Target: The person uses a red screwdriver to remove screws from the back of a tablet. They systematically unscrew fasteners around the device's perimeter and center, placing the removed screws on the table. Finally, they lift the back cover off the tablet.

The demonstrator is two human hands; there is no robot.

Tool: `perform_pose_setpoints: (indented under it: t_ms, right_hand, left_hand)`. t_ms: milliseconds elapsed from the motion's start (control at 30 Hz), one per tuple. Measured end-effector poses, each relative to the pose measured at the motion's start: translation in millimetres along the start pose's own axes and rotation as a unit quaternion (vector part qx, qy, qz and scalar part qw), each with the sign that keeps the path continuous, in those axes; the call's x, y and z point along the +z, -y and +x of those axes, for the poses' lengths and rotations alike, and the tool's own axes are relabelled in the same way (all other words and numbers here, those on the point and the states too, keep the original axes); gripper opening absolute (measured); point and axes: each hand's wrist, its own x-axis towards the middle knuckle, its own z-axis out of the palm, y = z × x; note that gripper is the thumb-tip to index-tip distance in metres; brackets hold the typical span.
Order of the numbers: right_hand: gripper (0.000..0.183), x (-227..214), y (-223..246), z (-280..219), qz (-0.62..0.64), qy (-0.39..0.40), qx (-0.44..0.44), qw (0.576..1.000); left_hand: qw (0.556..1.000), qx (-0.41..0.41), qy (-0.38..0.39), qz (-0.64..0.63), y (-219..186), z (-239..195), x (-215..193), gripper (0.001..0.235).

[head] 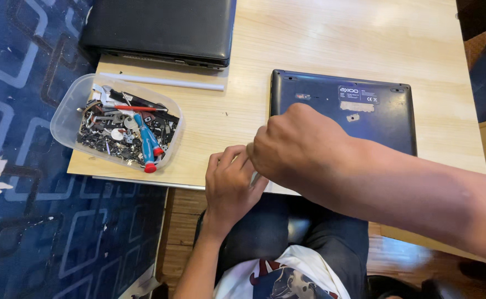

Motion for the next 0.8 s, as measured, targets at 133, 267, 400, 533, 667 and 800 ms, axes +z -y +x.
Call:
perform_pose_setpoints:
  t_ms: [133,267,400,533,667,800]
  right_hand:
    - [0.028,-13.5,-3.7,-5.7,0.048,0.143,0.026,0.988]
    - [0.027,-6.7,-8.7,-7.1,0.006,0.026,-0.007,1.000]
    - [0.013,-7.8,-2.1,-6.4,-0.024,0.047,0.003,0.999]
    - [0.032,-14.9,0.1,-0.5,0.036,0.127,0.017,0.991]
    - [0.028,-1.4,-0.9,1.6,0.013,0.016,-0.019,1.000]
    - [0.028,-0.1,4.5,3.9,0.048,0.069,0.025,0.996]
  left_hand:
    - [1.000,-0.010,0.020,0.009,-0.7,-0.2,0.6,0.014]
    - [0.999,-0.021,0.025,-0.004,1.5,-2.5,4.2,0.017]
    - [0.999,-0.028,0.029,-0.005,2.2,-3.3,5.5,0.018]
    - [0.999,-0.035,0.034,-0.018,1.9,-3.9,5.6,0.023]
    - [0.999,-0.034,0.028,-0.020,4.0,-7.0,9.7,0.019]
    - [0.998,-0.039,0.048,-0.022,1.5,-4.6,3.9,0.020]
